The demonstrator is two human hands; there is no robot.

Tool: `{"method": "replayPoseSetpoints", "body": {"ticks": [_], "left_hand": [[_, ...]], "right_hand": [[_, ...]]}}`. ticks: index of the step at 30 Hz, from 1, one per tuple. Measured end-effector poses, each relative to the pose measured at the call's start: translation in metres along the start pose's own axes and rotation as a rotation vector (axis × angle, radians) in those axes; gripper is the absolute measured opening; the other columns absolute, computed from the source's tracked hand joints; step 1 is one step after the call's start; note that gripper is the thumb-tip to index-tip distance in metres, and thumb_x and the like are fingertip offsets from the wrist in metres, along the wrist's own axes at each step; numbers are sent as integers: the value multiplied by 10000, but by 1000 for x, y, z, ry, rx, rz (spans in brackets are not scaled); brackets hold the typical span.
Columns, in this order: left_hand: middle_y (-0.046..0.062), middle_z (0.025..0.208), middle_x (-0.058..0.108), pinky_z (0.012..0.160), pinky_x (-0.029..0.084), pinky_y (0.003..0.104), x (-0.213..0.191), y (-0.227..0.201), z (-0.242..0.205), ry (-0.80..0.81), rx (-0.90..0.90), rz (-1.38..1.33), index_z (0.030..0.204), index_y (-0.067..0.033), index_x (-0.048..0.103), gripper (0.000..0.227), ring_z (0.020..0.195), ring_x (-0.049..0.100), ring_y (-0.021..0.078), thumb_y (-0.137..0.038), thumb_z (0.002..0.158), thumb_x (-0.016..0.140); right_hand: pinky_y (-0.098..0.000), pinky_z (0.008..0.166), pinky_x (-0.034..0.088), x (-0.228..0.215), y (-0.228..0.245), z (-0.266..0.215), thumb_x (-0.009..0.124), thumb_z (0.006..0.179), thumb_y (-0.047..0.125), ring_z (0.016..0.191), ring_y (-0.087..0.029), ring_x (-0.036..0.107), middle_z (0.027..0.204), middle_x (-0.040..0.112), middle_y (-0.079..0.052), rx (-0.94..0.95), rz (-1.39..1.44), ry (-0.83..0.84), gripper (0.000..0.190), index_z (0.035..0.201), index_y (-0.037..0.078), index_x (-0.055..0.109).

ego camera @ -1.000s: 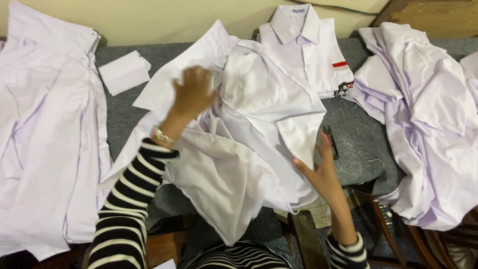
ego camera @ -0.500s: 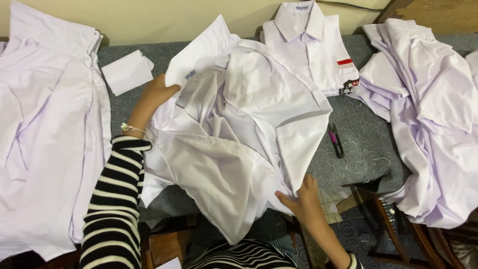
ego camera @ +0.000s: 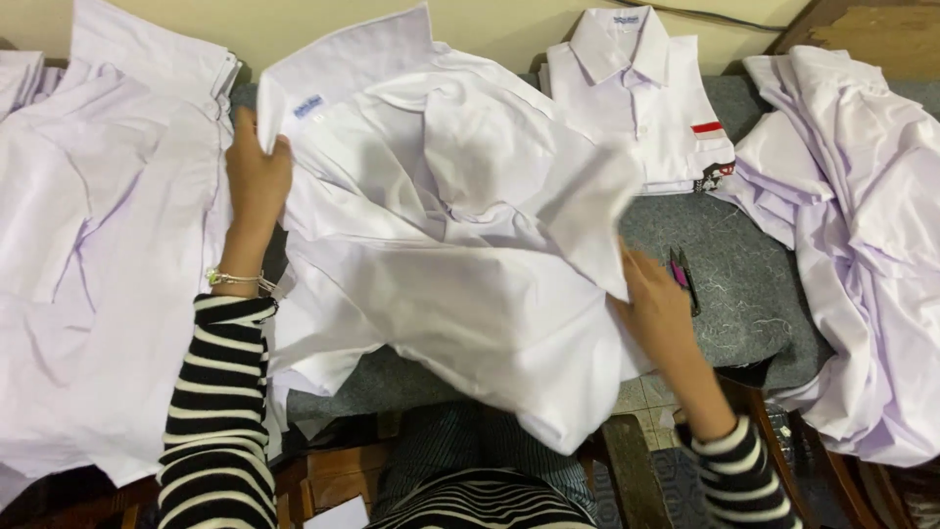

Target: Folding a white shirt and using scissors to trim loose threads from the garment.

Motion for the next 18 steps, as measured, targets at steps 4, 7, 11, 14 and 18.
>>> {"method": "replayPoseSetpoints", "body": {"ticks": [4, 7, 11, 14, 18], "left_hand": [[374, 1115, 657, 865, 467, 688, -31, 27, 1, -124, 115, 25, 1184, -32, 495, 233, 1039, 600, 634, -77, 993, 621], [213, 1067, 642, 864, 497, 544, -47, 73, 11, -102, -75, -70, 1125, -123, 470, 220, 1022, 659, 447, -115, 934, 579], [100, 1058, 564, 857, 470, 407, -44, 133, 23, -116, -239, -336, 1095, -138, 485, 331, 992, 574, 268, -324, 887, 664], [105, 1134, 606, 902, 489, 407, -48, 63, 0, -56, -388, -558, 1179, -119, 547, 515, 1065, 589, 267, -503, 855, 661], [-37, 891, 569, 710, 608, 212, -34, 107, 13, 116, -473, -843, 871, -212, 496, 281, 846, 688, 107, -369, 984, 700]], "right_hand": [[-422, 643, 613, -27, 17, 66, 792, 743, 80, 940, -328, 735, 1086, 744, -93, -107, -117, 78, 891, 1556, 314, 515], [-306, 600, 598, -32, 20, 113, 792, 778, 208, 898, -196, 668, 1025, 707, 28, -271, -412, -6, 853, 1570, 363, 516], [-299, 644, 600, -5, 0, 167, 819, 757, 186, 954, -158, 619, 1048, 686, 55, -367, -558, -104, 915, 1592, 371, 495], [-347, 789, 526, 22, -12, 188, 836, 753, 181, 1002, -163, 598, 1067, 676, 59, -377, -540, -99, 895, 1575, 348, 521], [-550, 954, 358, 47, -31, 184, 855, 792, 225, 1187, -275, 478, 1280, 579, -42, -237, -361, 30, 898, 1600, 240, 464]]}}
Point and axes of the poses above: each hand's wrist, its own z-axis towards the middle knuckle, its own x-axis out of the palm, y = z × x, the point moved 6 cm from there along z, towards the middle knuckle
